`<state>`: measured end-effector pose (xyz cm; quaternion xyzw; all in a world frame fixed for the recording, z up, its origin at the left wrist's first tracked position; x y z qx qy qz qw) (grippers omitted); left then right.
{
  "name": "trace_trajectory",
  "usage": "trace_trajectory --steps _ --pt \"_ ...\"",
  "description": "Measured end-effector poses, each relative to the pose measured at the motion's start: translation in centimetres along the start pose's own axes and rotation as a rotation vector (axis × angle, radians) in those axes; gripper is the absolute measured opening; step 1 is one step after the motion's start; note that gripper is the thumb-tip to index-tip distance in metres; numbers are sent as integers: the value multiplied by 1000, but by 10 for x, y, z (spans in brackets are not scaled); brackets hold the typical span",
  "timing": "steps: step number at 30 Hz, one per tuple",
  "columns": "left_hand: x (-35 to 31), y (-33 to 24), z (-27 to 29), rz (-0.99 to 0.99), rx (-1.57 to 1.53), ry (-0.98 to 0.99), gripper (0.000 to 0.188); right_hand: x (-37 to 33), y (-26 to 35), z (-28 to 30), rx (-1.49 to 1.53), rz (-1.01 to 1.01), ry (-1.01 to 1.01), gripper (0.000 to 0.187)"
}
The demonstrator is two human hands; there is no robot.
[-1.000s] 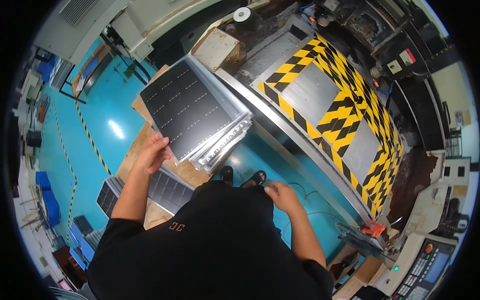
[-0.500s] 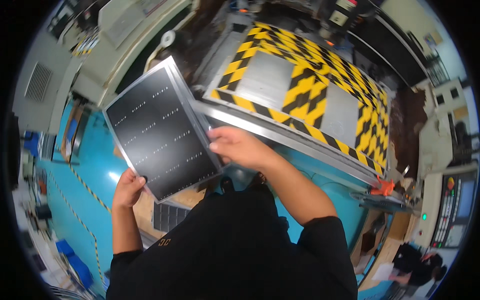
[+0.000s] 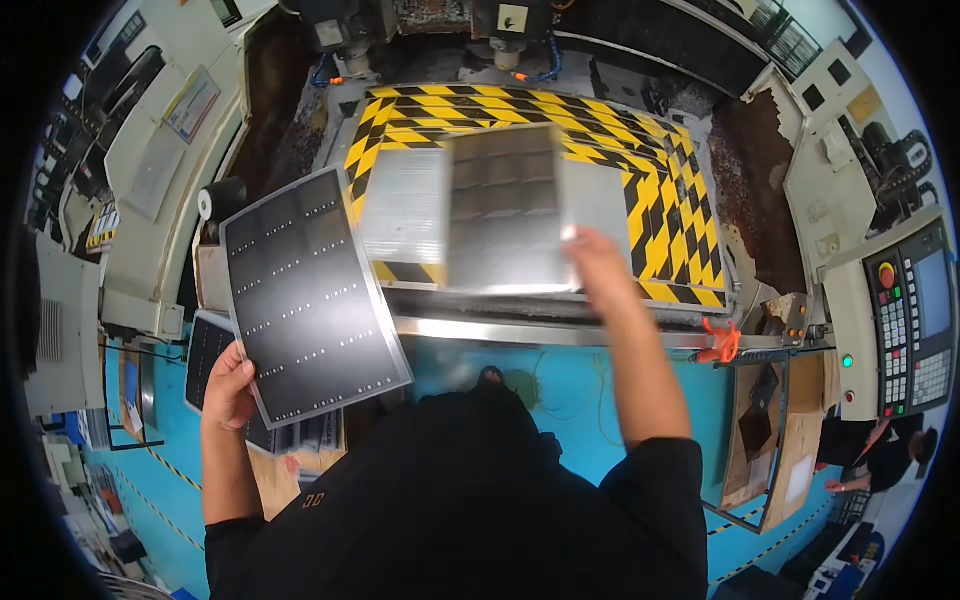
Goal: Placing and aligning solar panel components onto a production machine bed for processing.
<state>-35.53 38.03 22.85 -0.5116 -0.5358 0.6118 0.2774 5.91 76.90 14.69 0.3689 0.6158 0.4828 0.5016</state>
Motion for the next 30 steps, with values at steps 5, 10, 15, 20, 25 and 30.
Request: trace_trajectory --steps 5,10,15,20,25,30 --pt "47 -9 -24 55 5 32 39 103 -18 146 180 -183 20 15" --pt "89 -3 -29 159 47 34 29 135 -73 178 -60 -325 -180 12" --pt "147 3 -27 270 157 141 28 155 -81 203 -616 -138 -144 23" --pt "207 15 -14 310 242 194 22 131 -26 99 -1138 44 -203 34" --pt "296 11 -30 215 324 276 15 93 -47 -124 -6 -314 399 41" --pt "362 32 -39 202 413 380 14 96 -65 -213 362 -446 460 26"
Point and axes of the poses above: each hand's wrist, its own x-axis towards the middle knuckle, its own z-axis out of the back of the hand, y = z × x, the point moved 10 cm from there along x, towards the middle knuckle, and after that the axes turned 15 degrees about x, right-handed, at the moved point
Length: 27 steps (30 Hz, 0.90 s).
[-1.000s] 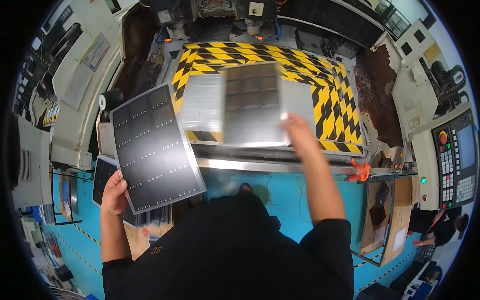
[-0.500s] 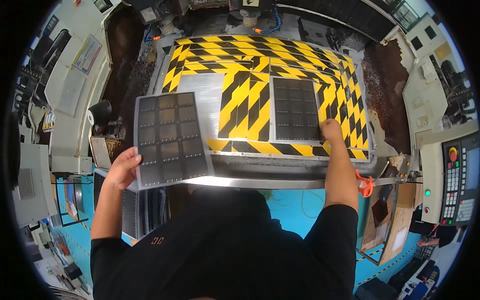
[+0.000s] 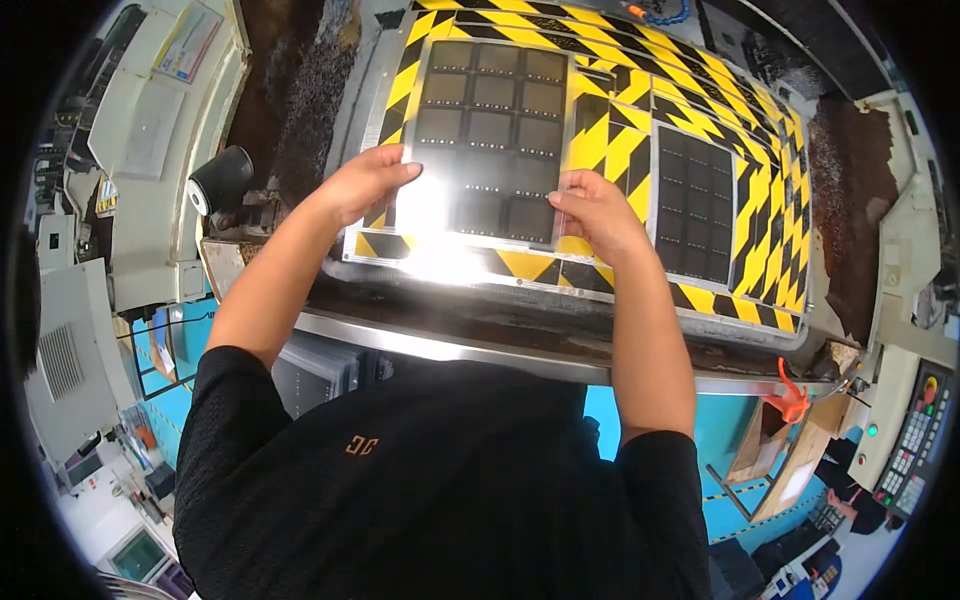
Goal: Placing and aligning solar panel components onto a production machine bed for processing.
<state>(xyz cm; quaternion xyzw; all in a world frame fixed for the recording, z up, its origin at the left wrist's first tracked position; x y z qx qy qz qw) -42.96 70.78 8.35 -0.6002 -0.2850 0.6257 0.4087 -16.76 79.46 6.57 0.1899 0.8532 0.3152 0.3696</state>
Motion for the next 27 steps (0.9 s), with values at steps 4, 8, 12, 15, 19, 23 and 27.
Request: trace_trajectory --steps 4,8,12,15,19,23,27 --pt "20 54 19 189 146 -48 24 30 -27 15 -215 14 -198 25" --pt "27 74 47 167 700 -196 35 46 -51 16 -319 16 -329 29" --pt "13 31 30 -210 1375 -232 58 53 -58 26 -383 31 -371 32" --pt "5 35 18 -399 1539 -218 74 60 -61 29 -365 32 -361 33" --pt "17 62 21 -262 1474 -66 81 59 -61 28 -374 10 -373 31" --pt "20 65 20 -255 1483 -54 81 58 -59 25 -374 11 -387 21" --pt "19 64 21 -262 1451 -74 81 56 -60 26 -389 -4 -415 21"
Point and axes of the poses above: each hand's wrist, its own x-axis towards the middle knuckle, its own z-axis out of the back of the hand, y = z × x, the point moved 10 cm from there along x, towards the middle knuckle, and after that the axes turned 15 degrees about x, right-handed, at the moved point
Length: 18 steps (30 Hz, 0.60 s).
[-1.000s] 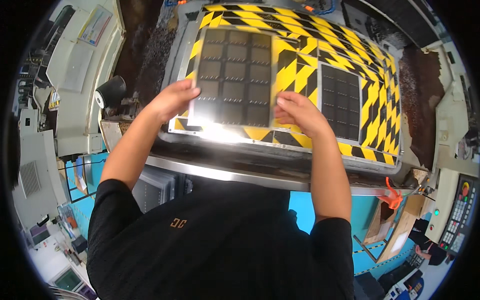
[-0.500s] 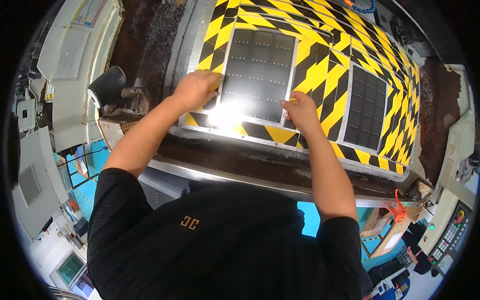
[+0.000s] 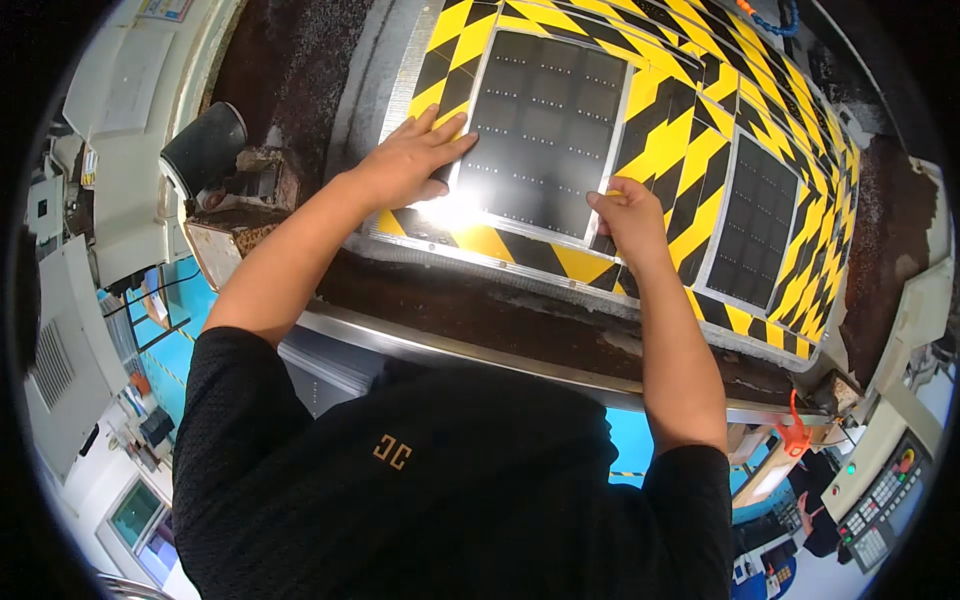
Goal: Placing and aligning solar panel components onto a production machine bed for processing.
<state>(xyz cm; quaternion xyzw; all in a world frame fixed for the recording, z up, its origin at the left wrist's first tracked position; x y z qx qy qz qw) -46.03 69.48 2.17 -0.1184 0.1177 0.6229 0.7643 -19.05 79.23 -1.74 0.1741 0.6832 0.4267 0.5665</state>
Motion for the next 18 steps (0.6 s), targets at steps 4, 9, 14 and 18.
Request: trace_trajectory --steps 4,9,14,18 --pt "-1 1 -1 -4 11 19 81 3 -5 3 -13 -8 0 20" --pt "-2 2 0 7 4 20 82 1 -2 -1 -21 7 4 19" --pt "-1 2 0 9 15 20 82 1 -1 -2 -9 10 22 18" --pt "-1 1 0 18 20 40 82 2 -2 -1 11 17 17 17"
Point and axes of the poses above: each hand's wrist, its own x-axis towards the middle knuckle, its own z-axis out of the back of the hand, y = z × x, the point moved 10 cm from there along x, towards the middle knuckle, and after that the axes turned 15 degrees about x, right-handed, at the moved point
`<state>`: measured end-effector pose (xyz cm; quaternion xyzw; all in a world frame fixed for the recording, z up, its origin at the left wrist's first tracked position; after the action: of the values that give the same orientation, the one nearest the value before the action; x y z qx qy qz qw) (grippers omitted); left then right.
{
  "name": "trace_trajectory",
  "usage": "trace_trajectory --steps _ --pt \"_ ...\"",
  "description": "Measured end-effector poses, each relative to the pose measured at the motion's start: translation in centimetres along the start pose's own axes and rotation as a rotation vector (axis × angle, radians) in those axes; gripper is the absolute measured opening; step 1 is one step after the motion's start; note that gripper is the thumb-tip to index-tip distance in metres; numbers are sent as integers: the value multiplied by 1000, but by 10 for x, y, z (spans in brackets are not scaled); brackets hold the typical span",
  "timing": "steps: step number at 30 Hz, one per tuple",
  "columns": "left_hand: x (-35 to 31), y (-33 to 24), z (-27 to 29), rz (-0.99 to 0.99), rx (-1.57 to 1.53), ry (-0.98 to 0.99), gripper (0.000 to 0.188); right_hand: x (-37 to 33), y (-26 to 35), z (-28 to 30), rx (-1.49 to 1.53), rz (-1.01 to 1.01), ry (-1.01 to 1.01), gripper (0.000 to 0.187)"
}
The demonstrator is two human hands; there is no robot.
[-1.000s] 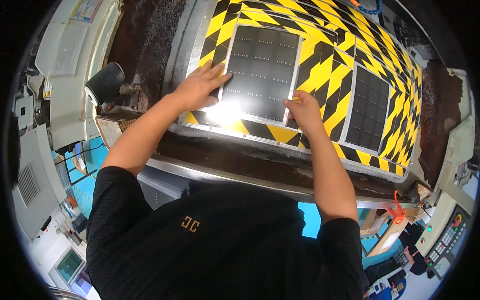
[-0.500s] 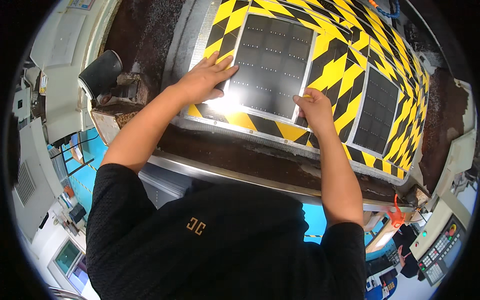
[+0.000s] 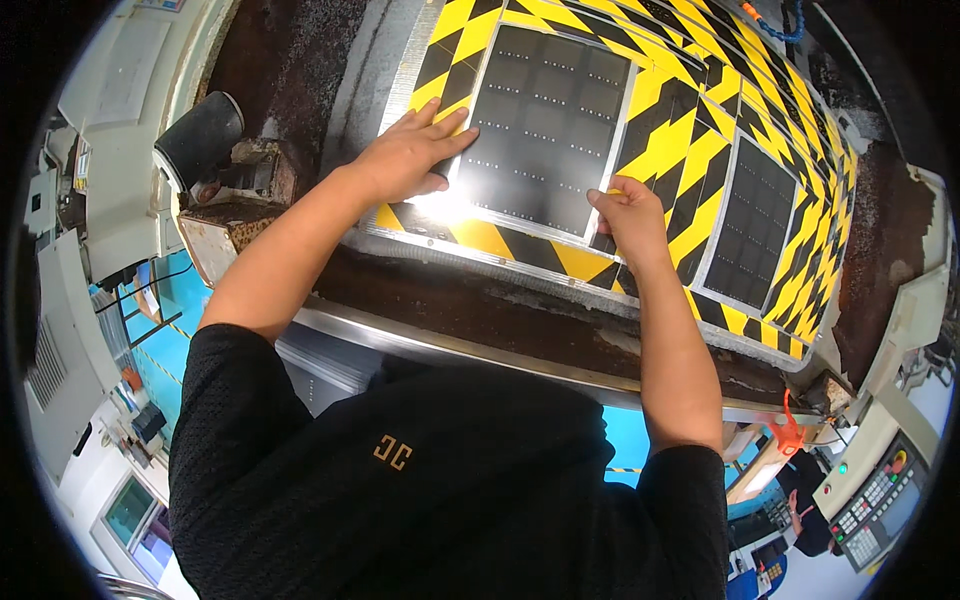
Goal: Placing and aligning solar panel components onto a production machine bed for processing.
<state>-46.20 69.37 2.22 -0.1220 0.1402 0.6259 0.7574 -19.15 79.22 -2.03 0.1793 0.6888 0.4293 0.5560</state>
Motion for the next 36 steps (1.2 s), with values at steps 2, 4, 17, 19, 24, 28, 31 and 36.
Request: trace_trajectory --steps 2,4,17,19,24,28,31,36 --pt "-1 0 1 4 12 5 82 0 1 0 8 7 4 17" --pt "0 -2 1 4 39 25 80 0 0 0 -21 1 4 17" --pt "-1 -4 2 5 65 59 80 -1 1 0 -20 12 -8 16" --pt "-1 -4 1 6 61 55 80 -1 1 -2 -21 4 10 15" --pt "-1 -6 3 12 60 55 80 -2 2 0 -18 4 -13 13" --pt "-3 -9 6 17 88 57 83 -2 2 0 -10 8 -33 12" --pt "-4 -10 8 18 102 70 86 -2 3 0 -13 12 -26 13" --pt "-5 -10 11 32 92 80 89 -1 4 -2 -16 14 -23 13"
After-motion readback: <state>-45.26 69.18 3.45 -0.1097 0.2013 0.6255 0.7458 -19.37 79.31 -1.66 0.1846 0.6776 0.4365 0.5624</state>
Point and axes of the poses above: each hand's wrist, its own x-axis towards the middle knuckle, its own z-axis out of the back of the hand, y = z × x, the point moved 10 cm from there along x, towards the middle knuckle, and after that the axes turned 15 degrees about x, right-handed, at the moved point
